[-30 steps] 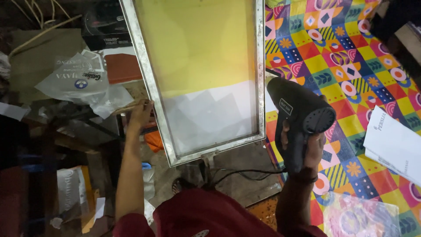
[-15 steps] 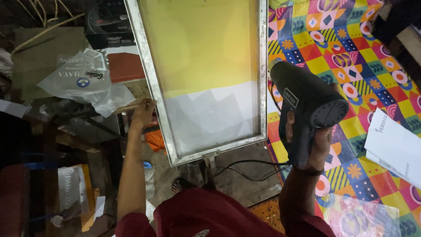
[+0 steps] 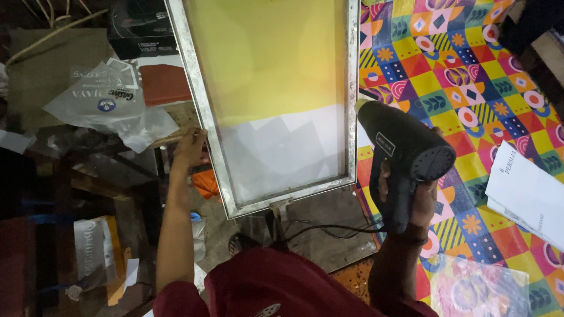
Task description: The person uses a heat gun to apply heat to a screen printing frame that has a yellow and white film. The person holds the frame with the left hand and moves the heat gun across the surface with the right hand, sweeping from top to bottom and side to side.
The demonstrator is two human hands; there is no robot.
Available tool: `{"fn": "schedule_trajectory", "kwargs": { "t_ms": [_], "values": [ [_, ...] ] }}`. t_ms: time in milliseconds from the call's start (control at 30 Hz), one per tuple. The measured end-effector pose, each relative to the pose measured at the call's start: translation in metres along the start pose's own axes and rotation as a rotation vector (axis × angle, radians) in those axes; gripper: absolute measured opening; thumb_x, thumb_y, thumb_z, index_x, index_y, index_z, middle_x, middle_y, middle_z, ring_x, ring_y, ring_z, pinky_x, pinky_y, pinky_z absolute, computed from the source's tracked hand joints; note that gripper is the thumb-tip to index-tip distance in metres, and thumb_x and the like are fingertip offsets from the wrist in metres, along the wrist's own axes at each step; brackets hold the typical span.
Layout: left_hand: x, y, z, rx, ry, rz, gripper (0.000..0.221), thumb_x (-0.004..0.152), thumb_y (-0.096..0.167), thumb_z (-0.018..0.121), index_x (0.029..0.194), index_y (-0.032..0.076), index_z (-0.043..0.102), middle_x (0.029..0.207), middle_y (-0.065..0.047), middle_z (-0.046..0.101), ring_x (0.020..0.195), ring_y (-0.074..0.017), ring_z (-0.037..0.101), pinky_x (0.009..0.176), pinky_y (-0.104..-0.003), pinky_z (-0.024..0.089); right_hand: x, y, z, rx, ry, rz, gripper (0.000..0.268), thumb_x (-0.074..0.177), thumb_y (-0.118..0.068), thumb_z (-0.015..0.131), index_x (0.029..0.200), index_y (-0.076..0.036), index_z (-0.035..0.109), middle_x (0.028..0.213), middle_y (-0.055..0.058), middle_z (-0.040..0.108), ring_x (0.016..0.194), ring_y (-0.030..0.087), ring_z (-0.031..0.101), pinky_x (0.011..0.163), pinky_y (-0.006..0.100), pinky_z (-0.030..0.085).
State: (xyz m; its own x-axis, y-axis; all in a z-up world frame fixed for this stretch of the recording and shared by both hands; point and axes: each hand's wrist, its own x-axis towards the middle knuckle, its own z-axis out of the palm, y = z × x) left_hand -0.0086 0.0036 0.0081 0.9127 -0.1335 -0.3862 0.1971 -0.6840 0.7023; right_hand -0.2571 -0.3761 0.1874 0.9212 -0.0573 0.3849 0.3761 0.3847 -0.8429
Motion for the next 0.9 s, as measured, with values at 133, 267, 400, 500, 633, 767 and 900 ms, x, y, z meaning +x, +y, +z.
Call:
{"fn": "schedule_trajectory", "kwargs": {
  "t_ms": [133, 267, 400, 500, 633, 767, 900],
  "values": [
    [-0.008, 0.007, -0.005, 0.01, -0.015, 0.001, 0.059, 0.107, 0.06, 0.039, 0.143, 0.016, 0.052, 0.138, -0.022, 0.063, 0.13, -0.0461, 0.057, 0.107, -0.062, 0.041, -0.004, 0.005, 0.008, -0.082, 0.002, -0.073, 0.069, 0.097, -0.059, 0.062, 0.145, -0.011, 0.046, 0.095, 0.022, 0.064, 0.062, 0.022, 0.071, 0.052, 0.031, 0.063],
    [-0.002, 0.004, -0.005, 0.036, -0.056, 0.022, 0.062, 0.105, 0.065, 0.038, 0.143, 0.018, 0.05, 0.139, -0.022, 0.061, 0.132, -0.0442, 0.056, 0.109, -0.06, 0.041, -0.007, 0.003, 0.013, -0.072, -0.003, -0.099, 0.064, 0.1, -0.054, 0.059, 0.142, -0.008, 0.046, 0.095, 0.023, 0.065, 0.064, 0.023, 0.071, 0.052, 0.031, 0.064],
    [-0.005, 0.0, -0.002, -0.024, 0.003, 0.067, 0.065, 0.105, 0.063, 0.038, 0.141, 0.011, 0.053, 0.133, -0.027, 0.064, 0.128, -0.0489, 0.057, 0.105, -0.063, 0.042, -0.012, 0.007, 0.015, -0.119, 0.053, -0.089, 0.061, 0.1, -0.057, 0.059, 0.137, -0.009, 0.051, 0.094, 0.019, 0.066, 0.06, 0.019, 0.069, 0.045, 0.028, 0.058],
    [-0.002, 0.001, -0.002, 0.061, -0.026, 0.019, 0.066, 0.103, 0.066, 0.037, 0.145, 0.016, 0.05, 0.137, -0.025, 0.063, 0.132, -0.0469, 0.056, 0.11, -0.061, 0.039, -0.016, 0.008, 0.016, -0.084, 0.077, -0.072, 0.06, 0.101, -0.055, 0.059, 0.135, -0.007, 0.051, 0.092, 0.022, 0.062, 0.059, 0.021, 0.065, 0.045, 0.029, 0.059],
    [-0.017, 0.01, -0.007, -0.001, 0.001, 0.069, 0.066, 0.105, 0.066, 0.035, 0.141, 0.013, 0.054, 0.134, -0.029, 0.064, 0.129, -0.0507, 0.056, 0.107, -0.063, 0.039, -0.017, 0.007, 0.027, -0.146, 0.115, -0.086, 0.06, 0.102, -0.056, 0.054, 0.134, -0.006, 0.052, 0.089, 0.019, 0.063, 0.05, 0.017, 0.064, 0.039, 0.027, 0.055],
    [-0.015, 0.008, -0.004, -0.046, 0.005, 0.082, 0.068, 0.105, 0.064, 0.037, 0.141, 0.008, 0.054, 0.134, -0.032, 0.062, 0.13, -0.0519, 0.055, 0.107, -0.063, 0.04, -0.025, 0.009, 0.029, -0.186, 0.17, -0.087, 0.065, 0.1, -0.061, 0.057, 0.132, -0.005, 0.053, 0.086, 0.018, 0.063, 0.046, 0.016, 0.061, 0.037, 0.027, 0.052],
    [0.031, -0.03, 0.017, -0.275, -0.015, 0.069, 0.055, 0.108, 0.049, 0.048, 0.135, 0.001, 0.055, 0.128, -0.037, 0.061, 0.102, -0.0523, 0.067, 0.069, -0.053, 0.063, -0.034, 0.017, 0.017, -0.16, 0.2, -0.087, 0.065, 0.099, -0.059, 0.059, 0.131, -0.003, 0.053, 0.084, 0.019, 0.063, 0.043, 0.017, 0.059, 0.037, 0.028, 0.05]
  ]
}}
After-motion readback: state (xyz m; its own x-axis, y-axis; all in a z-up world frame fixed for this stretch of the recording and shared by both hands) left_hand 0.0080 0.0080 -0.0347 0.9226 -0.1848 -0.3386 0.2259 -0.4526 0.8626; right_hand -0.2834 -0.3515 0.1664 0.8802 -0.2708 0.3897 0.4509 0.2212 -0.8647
